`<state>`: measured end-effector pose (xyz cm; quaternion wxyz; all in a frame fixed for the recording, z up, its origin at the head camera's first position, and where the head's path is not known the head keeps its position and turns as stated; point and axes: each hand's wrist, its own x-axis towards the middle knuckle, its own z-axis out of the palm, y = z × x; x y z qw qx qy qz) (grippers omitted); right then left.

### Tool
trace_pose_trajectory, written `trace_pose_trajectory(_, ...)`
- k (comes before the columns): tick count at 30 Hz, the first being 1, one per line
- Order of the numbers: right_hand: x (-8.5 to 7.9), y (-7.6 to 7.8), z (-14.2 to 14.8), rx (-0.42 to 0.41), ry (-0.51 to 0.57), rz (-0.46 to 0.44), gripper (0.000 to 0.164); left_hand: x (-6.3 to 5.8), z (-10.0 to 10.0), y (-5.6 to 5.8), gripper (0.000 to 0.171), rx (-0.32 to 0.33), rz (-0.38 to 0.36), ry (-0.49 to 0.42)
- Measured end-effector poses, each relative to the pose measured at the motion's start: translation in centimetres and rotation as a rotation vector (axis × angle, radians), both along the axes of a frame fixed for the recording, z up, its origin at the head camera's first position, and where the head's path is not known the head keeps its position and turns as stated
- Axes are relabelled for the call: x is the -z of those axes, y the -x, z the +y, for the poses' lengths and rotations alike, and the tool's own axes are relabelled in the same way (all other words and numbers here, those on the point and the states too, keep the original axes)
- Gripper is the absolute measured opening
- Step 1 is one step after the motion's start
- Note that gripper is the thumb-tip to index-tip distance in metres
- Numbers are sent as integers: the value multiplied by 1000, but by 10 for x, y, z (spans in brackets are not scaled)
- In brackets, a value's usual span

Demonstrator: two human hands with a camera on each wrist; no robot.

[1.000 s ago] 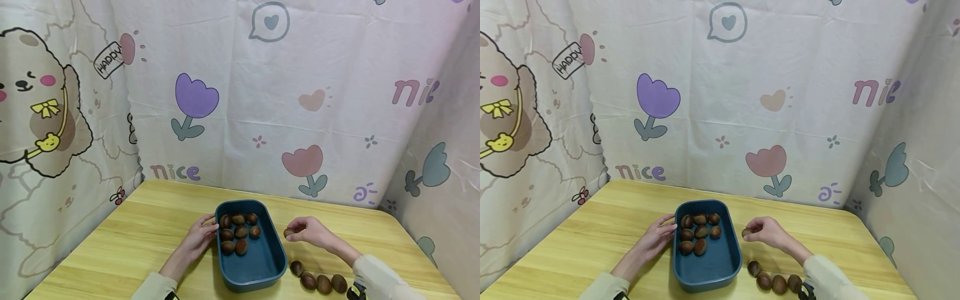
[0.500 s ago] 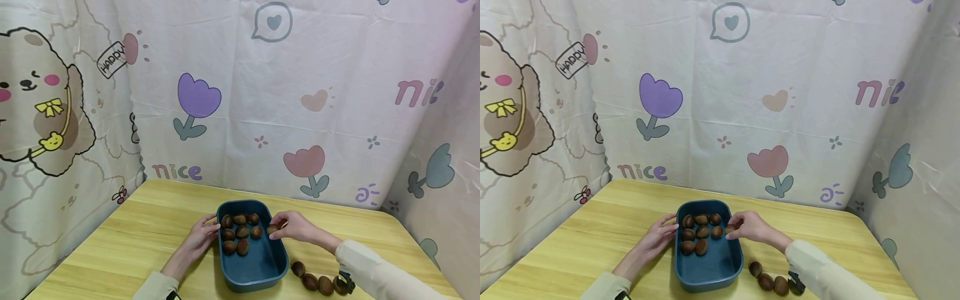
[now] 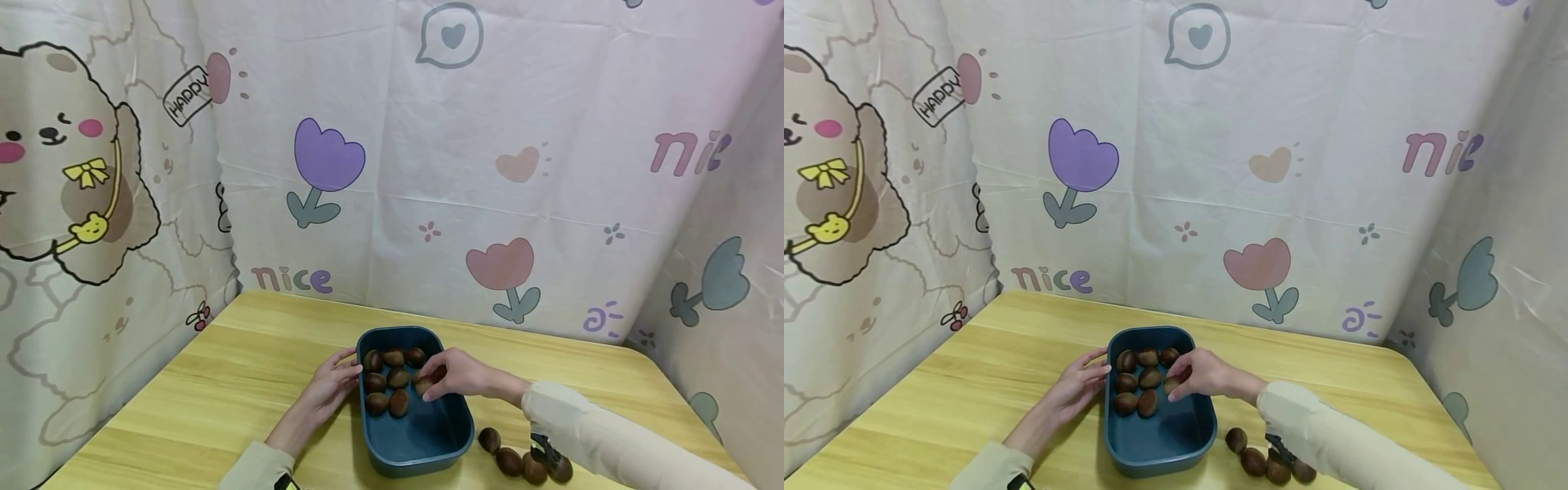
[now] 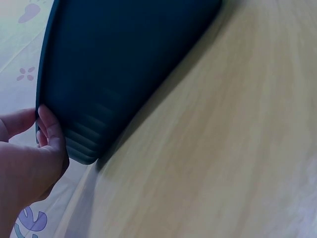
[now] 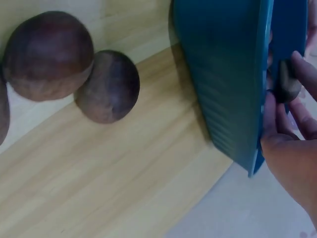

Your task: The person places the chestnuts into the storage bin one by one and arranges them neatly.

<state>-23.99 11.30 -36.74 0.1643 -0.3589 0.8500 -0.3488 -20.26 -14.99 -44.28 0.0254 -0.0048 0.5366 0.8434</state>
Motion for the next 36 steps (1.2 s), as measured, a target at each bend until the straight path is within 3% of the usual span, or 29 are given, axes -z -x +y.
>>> trace_pose_trajectory(8,7,-1,-15,14,-18,-22,26,0,0,-1,51,0,-3,-1)
trace_pose_trajectory(17,11,-4,-23,39,-74,123,24,-1,0,-1,50,-3,-6,-8)
trace_pose_trajectory(25,14,-6,-24,-4,-91,251,25,0,0,-1,50,-4,1,2)
trace_pose_trajectory(36,14,-8,-25,12,-99,265,27,1,0,-1,50,-11,0,-1)
